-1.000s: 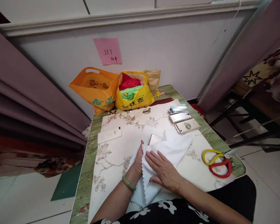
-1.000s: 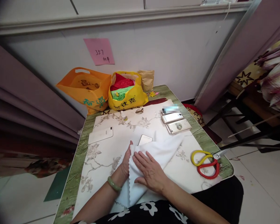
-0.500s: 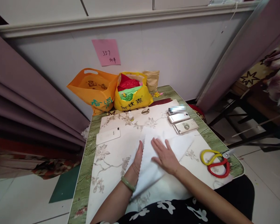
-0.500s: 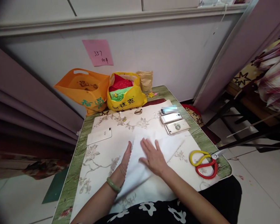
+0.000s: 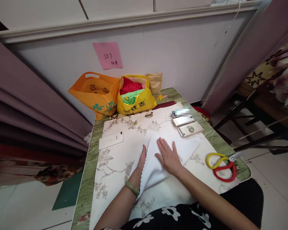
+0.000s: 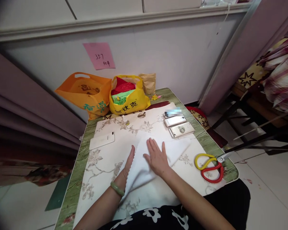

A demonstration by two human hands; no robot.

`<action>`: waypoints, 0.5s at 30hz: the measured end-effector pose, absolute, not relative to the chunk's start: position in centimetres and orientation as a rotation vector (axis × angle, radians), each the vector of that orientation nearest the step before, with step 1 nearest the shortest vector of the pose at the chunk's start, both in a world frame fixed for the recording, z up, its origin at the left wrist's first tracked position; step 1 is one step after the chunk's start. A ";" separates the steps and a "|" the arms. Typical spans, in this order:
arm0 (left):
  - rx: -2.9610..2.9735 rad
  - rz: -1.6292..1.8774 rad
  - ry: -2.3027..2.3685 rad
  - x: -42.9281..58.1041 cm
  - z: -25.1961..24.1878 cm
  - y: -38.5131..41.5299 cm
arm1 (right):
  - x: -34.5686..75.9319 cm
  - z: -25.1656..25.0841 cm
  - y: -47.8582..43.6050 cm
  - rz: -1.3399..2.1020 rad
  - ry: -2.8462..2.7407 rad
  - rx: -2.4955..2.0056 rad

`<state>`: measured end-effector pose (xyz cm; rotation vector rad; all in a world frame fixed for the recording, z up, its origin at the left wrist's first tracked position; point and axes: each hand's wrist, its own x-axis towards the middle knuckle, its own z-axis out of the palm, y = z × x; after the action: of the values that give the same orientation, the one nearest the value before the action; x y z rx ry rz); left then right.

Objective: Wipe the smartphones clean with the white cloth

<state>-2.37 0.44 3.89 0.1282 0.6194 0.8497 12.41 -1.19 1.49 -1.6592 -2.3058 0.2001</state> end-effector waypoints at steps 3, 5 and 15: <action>0.144 0.849 0.666 -2.4 4.4 0.2 | 11.8 1.2 -1.3 0.125 -2.222 -1.699; 0.145 0.850 0.699 -2.7 4.7 -0.2 | 11.6 1.3 -2.9 0.108 -2.318 -1.558; 0.113 0.820 0.573 -2.3 4.2 0.1 | 12.6 1.2 -1.3 0.190 -2.292 -1.651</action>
<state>-2.28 0.09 4.23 0.1131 0.5733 0.8198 12.61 -1.27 1.23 -1.6509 -2.2917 0.1903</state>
